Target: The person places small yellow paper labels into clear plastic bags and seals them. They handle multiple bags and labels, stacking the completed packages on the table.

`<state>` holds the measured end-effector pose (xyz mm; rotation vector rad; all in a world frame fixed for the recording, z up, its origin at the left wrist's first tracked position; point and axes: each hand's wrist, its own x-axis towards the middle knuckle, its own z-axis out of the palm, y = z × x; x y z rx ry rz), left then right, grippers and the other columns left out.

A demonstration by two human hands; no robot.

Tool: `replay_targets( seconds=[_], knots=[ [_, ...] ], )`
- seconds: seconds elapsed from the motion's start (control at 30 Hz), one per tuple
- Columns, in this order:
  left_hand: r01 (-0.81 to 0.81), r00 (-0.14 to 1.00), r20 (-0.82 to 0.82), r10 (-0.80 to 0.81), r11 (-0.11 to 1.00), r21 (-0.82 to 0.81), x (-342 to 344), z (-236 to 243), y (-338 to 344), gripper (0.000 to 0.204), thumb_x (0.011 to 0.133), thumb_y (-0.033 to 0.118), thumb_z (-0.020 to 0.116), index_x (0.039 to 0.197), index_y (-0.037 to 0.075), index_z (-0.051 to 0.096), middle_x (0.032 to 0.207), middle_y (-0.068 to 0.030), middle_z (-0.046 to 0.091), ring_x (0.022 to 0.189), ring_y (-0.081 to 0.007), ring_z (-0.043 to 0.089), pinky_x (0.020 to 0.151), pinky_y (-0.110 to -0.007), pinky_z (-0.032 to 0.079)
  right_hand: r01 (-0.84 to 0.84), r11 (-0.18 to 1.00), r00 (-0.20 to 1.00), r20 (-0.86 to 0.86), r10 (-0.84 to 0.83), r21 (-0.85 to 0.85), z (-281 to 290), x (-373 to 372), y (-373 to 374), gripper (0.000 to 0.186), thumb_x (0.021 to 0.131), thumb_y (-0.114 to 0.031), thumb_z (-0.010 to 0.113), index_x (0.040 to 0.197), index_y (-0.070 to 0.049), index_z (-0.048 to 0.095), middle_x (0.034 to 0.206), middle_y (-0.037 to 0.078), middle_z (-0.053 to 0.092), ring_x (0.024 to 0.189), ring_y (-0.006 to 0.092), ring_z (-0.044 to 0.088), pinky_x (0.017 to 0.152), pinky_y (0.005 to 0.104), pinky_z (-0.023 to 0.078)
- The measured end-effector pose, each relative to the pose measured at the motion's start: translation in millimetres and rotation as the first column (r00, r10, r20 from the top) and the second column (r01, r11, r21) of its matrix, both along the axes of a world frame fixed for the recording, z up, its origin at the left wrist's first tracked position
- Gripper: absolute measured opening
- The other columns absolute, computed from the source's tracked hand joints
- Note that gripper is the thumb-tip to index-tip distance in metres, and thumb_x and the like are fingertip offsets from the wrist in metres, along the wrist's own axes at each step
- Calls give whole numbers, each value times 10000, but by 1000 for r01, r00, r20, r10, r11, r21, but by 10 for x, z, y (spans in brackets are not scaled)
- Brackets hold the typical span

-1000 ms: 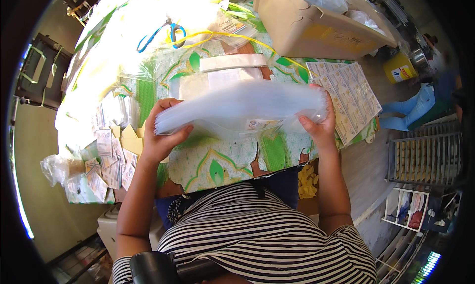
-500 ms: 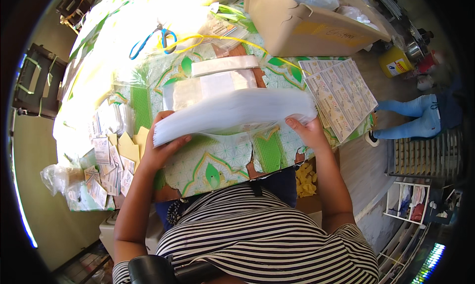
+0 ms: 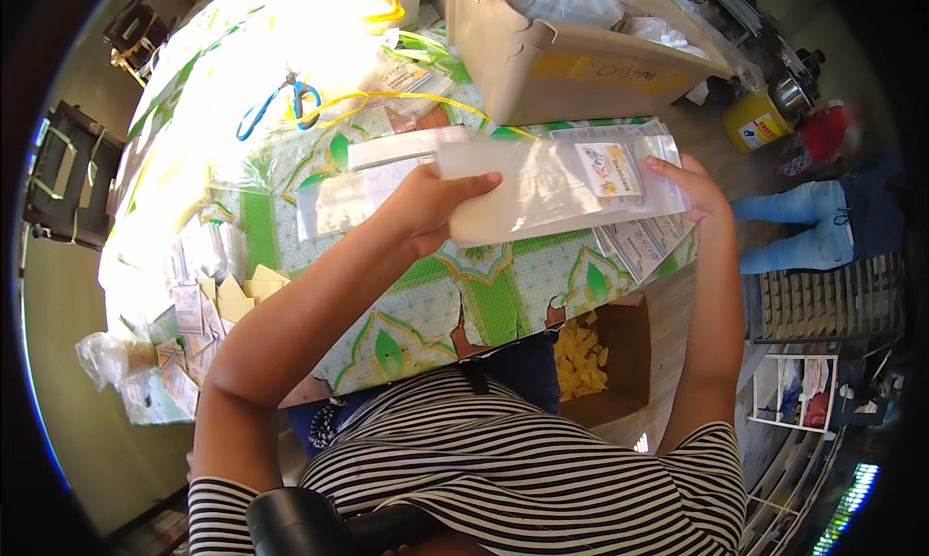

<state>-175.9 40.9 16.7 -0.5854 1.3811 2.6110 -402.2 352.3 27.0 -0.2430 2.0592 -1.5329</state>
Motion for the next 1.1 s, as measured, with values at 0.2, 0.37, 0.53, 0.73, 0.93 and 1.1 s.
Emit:
replay_targets(
  seconds=[0.2,0.37,0.53,0.73,0.93,1.1],
  knots=[
    [-22,999,-45,18,995,-95,-915,-259,403,450,899,134,708,1258,-64,521,1203,-159,627,1071,-283,645,909,-450,564,4,998,996,85,-9,63,41,-989,373,459,840,-233,779,1169,34,600,1072,156,687,910,216,693,777,373,577],
    [-51,993,81,89,918,-392,-1246,-602,372,576,833,393,769,1136,-65,594,980,-145,679,779,-250,672,539,-359,464,39,965,990,118,-72,260,-394,-1307,331,555,814,-311,800,1188,43,592,1115,166,675,961,229,682,821,402,567],
    [140,982,170,-76,902,-408,-1085,-421,243,734,907,412,673,1348,-108,401,1349,-237,486,1241,-303,524,1003,-432,479,105,963,994,-45,-97,247,-511,-1391,323,617,844,-351,764,1276,29,541,1144,160,662,1002,226,661,863,355,540],
    [-57,991,112,76,985,-163,-747,-206,394,869,950,566,500,1500,-43,213,1597,-196,149,1488,-299,125,1187,-493,142,692,603,454,-411,-791,-397,-578,-576,47,767,948,-462,573,1485,4,285,1463,211,383,1298,298,459,1045,380,411],
    [-44,992,-118,51,997,62,-712,-356,565,847,978,580,405,1544,22,113,1619,-137,138,1497,-275,97,1198,-463,55,654,504,458,-235,-857,-565,-898,114,-750,741,1012,-494,356,1533,-5,158,1586,231,126,1423,370,293,1146,427,295],
    [-45,998,30,52,981,-187,-679,-310,462,769,982,450,499,1531,13,187,1599,-170,194,1482,-291,174,1194,-441,140,698,477,422,-231,-877,-535,-852,-61,-978,771,1008,-495,369,1543,-11,97,1592,237,118,1425,388,282,1166,432,266]
  ],
)
